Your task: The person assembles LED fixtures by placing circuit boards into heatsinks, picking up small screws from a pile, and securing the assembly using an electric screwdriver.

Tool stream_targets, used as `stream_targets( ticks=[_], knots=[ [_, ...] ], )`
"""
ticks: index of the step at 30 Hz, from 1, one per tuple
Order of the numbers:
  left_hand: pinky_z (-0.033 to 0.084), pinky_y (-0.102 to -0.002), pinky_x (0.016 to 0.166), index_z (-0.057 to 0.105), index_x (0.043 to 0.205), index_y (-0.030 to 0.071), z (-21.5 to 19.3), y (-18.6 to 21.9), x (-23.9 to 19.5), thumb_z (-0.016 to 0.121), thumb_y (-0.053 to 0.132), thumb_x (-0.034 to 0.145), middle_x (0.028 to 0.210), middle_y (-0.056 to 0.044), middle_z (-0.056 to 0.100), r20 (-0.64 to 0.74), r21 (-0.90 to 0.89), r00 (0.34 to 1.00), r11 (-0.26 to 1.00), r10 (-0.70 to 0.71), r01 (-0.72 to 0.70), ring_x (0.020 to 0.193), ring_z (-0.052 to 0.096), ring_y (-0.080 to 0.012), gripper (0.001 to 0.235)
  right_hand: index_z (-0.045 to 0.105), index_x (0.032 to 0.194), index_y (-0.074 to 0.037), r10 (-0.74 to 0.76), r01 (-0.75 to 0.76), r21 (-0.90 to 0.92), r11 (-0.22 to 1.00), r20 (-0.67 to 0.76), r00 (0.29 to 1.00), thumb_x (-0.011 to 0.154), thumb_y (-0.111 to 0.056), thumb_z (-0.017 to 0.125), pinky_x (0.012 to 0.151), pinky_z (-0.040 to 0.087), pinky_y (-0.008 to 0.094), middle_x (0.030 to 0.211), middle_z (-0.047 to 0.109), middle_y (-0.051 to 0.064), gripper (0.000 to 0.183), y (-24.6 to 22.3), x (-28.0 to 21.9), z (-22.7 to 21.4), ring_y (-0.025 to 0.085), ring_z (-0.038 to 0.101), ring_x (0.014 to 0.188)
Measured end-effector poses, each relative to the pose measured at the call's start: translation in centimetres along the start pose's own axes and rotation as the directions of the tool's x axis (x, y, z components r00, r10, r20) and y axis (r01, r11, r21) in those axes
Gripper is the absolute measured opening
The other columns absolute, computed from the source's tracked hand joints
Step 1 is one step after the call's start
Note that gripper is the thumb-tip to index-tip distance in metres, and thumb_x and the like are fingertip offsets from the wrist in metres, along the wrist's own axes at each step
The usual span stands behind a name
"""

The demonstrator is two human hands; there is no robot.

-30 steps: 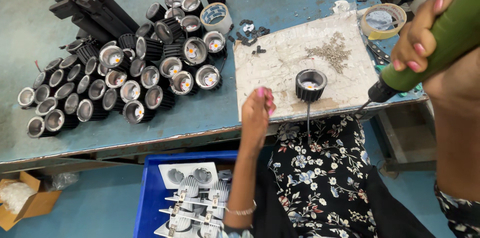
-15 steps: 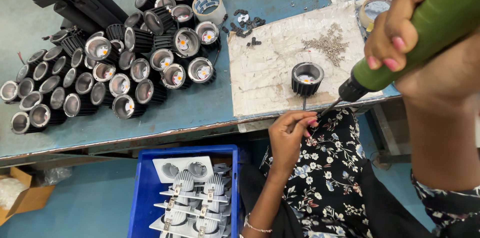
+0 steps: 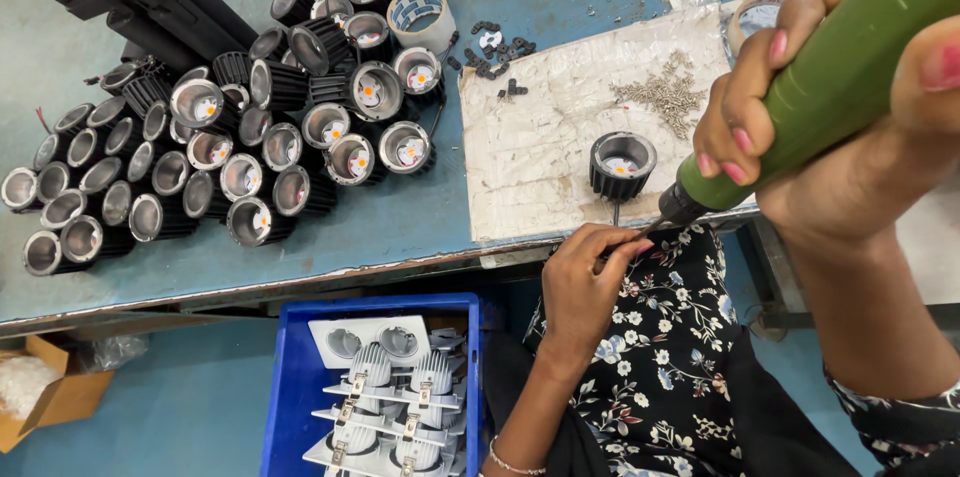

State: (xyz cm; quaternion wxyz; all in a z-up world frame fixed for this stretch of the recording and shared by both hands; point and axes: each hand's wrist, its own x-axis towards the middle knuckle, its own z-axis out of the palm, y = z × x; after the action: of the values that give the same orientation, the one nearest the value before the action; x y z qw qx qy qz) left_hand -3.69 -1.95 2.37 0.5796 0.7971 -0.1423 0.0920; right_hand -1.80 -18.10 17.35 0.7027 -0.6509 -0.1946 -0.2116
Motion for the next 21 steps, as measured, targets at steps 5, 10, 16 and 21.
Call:
stream_targets(
  ticks=[5, 10, 16, 21],
  knots=[
    [0.056, -0.035, 0.070, 0.075, 0.092, 0.006, -0.2, 0.9, -0.3, 0.078, 0.018, 0.089, 0.092, -0.005, 0.074, 0.002, 0.140, 0.999, 0.989, 0.048, -0.047, 0.081, 0.073, -0.0246, 0.012, 0.032, 0.109, -0.006, 0.016, -0.016, 0.003, 1.000, 0.012, 1.000, 0.097, -0.083, 0.050, 0.045, 0.044, 0.039, 0.059, 0.038, 0.014, 0.080, 0.0, -0.2, 0.0, 0.024, 0.039, 0.045],
    [0.056, -0.036, 0.072, 0.073, 0.096, 0.006, -0.5, 1.2, -0.3, 0.075, 0.018, 0.092, 0.095, -0.006, 0.073, 0.046, 0.112, 0.990, 0.984, 0.132, -0.136, 0.084, 0.072, -0.0256, 0.012, 0.033, 0.107, -0.007, 0.033, -0.035, 0.029, 0.999, 0.049, 0.998, 0.092, -0.085, 0.051, 0.046, 0.042, 0.039, 0.058, 0.038, 0.012, 0.082, 0.2, 0.0, -0.2, 0.022, 0.038, 0.043],
    [0.057, -0.034, 0.074, 0.074, 0.098, 0.006, -0.4, 1.2, 0.1, 0.074, 0.017, 0.093, 0.098, -0.006, 0.073, 0.112, 0.023, 0.984, 0.990, 0.138, -0.141, 0.086, 0.072, -0.0238, 0.012, 0.034, 0.104, -0.007, 0.039, -0.040, 0.029, 0.999, 0.061, 0.997, 0.098, -0.083, 0.047, 0.046, 0.042, 0.039, 0.059, 0.038, 0.011, 0.078, 1.3, -0.6, -1.8, 0.021, 0.037, 0.044],
    [0.061, -0.034, 0.083, 0.069, 0.122, 0.011, -2.0, -0.8, 2.0, 0.081, 0.034, 0.083, 0.132, -0.009, 0.069, 0.260, -0.082, 0.963, 0.995, 0.070, -0.050, 0.102, 0.071, -0.0221, 0.047, 0.036, 0.107, -0.009, 0.010, -0.019, 0.129, 0.991, 0.071, 0.997, 0.113, -0.065, 0.044, 0.052, 0.038, 0.039, 0.066, 0.036, 0.009, 0.057, 3.1, -0.6, -5.2, 0.019, 0.035, 0.046]
  ],
)
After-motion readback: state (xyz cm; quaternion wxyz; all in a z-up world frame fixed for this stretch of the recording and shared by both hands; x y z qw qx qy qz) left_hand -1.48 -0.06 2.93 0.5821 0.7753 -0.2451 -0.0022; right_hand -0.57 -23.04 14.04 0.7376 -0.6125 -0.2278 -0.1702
